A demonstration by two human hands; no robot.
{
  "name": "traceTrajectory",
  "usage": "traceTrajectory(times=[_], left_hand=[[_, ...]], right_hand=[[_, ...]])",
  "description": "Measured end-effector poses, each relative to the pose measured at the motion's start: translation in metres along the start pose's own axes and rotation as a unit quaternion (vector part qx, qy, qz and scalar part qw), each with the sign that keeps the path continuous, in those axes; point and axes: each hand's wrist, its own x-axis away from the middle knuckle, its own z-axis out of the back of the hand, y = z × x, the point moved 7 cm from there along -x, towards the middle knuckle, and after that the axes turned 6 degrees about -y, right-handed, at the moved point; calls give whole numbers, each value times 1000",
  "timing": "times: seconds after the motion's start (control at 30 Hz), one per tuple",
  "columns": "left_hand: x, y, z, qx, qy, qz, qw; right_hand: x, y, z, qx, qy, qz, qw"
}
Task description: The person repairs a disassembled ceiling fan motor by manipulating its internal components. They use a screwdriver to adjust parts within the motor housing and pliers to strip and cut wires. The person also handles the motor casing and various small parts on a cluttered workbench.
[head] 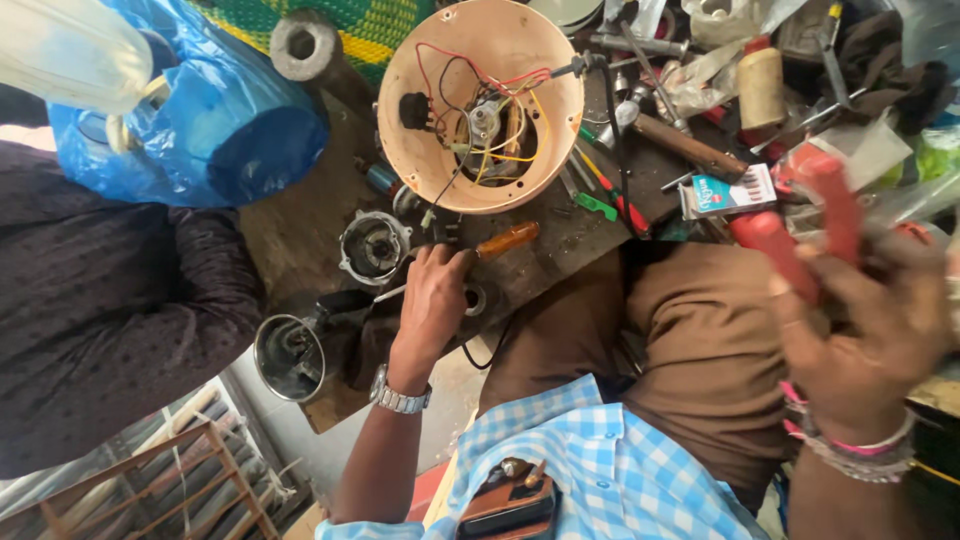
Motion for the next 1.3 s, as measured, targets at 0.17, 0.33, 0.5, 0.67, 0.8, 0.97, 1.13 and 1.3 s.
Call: traceTrajectory(times=[0.17, 0.33, 0.5, 0.67, 0.8, 0.97, 1.13, 1.3], left_hand=[[-10, 18, 5, -47, 49, 7, 998], [-41, 62, -53, 127, 35, -66, 989], [-127, 94, -143, 111, 42, -151, 981], [-162, 93, -161, 184, 46, -101, 977], [-168, 97, -154, 203, 43, -68, 976], [-171, 96, -150, 182, 44, -21, 982], [-171, 91, -167, 139, 50, 18, 989], [-173, 94, -166, 111, 76, -12, 991]], right_hand=[[14, 14, -21, -330, 40, -104, 937], [-2, 43, -41, -538, 166, -183, 806], [-23, 75, -82, -490, 182, -116, 845], [-3, 95, -85, -448, 180, -177, 858], [-7, 100, -78, -486, 198, -160, 836], [-12, 104, -73, -550, 211, -183, 787], [-3, 115, -80, -572, 218, -233, 755], [-1, 115, -82, -581, 207, -200, 762]])
